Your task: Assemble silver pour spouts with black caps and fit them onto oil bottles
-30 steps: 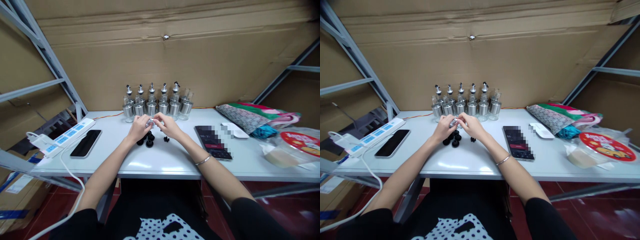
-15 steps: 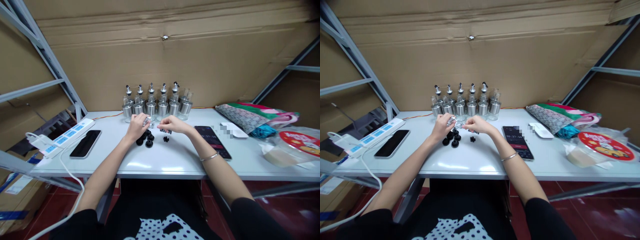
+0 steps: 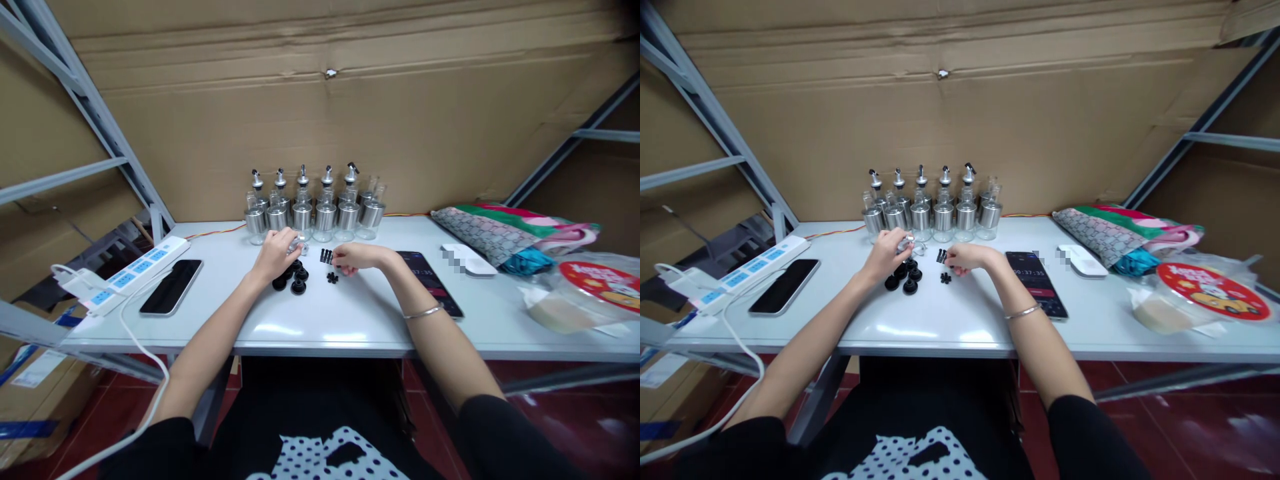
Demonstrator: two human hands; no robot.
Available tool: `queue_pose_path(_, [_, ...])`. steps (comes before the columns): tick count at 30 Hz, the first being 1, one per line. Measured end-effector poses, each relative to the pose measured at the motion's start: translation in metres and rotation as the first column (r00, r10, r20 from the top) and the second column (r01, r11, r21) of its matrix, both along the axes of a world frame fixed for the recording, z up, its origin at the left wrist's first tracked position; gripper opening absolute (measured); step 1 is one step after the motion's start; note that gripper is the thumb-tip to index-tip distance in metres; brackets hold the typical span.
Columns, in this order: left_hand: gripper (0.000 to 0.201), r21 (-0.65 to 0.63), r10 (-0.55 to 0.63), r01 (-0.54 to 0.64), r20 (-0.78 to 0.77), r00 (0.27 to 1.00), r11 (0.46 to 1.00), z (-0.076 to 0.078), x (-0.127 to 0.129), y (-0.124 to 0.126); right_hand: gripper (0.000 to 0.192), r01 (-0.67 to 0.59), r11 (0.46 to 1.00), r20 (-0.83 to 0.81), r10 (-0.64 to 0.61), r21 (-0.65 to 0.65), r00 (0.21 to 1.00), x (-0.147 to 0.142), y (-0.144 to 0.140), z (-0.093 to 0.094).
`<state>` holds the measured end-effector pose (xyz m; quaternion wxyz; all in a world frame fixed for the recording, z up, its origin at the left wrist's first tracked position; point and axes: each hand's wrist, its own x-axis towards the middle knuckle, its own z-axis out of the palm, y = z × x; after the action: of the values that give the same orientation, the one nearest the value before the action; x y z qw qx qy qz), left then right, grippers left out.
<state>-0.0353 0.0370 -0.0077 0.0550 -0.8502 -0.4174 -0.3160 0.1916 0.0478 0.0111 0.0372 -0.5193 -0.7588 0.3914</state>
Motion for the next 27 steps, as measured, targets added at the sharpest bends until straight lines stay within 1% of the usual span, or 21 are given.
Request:
queue_pose_path(2, [0.011, -0.012, -0.016, 0.016, -0.009, 1.0, 1.0, -0.001, 0.0, 0.0, 0.025, 0.02, 1.0, 0.023, -0.02, 0.024, 1.0, -0.001, 0.0, -0.001])
queue_pose_path(5, [0.011, -0.031, -0.042, 0.042, -0.022, 0.999, 0.999, -0.002, 0.0, 0.001, 0.025, -0.014, 0.997, 0.05, 0.01, 0.08, 0.999, -0.002, 0.0, 0.0])
queue_pose_path(7, [0.011, -0.036, -0.051, 0.05, -0.025, 0.998, 0.998, -0.003, 0.0, 0.001, 0.021, -0.002, 0.999, 0.061, -0.001, 0.049, 0.998, -0.003, -0.002, 0.001])
queue_pose_path(11, [0.011, -0.042, -0.069, 0.069, -0.008, 0.998, 0.997, -0.003, 0.0, 0.001, 0.016, 0.037, 0.997, 0.046, -0.034, -0.073, 0.998, -0.005, -0.004, 0.001])
queue_pose_path(16, [0.011, -0.053, -0.095, 0.095, 0.001, 0.995, 0.994, -0.003, 0.0, 0.001, 0.018, 0.08, 0.989, 0.029, -0.077, -0.123, 0.997, -0.007, -0.003, -0.002])
queue_pose_path(21, [0.012, -0.047, -0.101, 0.101, -0.003, 0.995, 0.994, -0.004, 0.0, 0.002, 0.022, 0.078, 0.99, 0.003, -0.078, -0.121, 0.997, -0.009, -0.001, -0.004])
queue_pose_path(27, [0.012, -0.042, -0.111, 0.111, 0.006, 0.994, 0.993, -0.004, -0.001, 0.002, 0.026, 0.013, 0.998, 0.052, -0.01, -0.06, 0.999, -0.016, -0.006, -0.001])
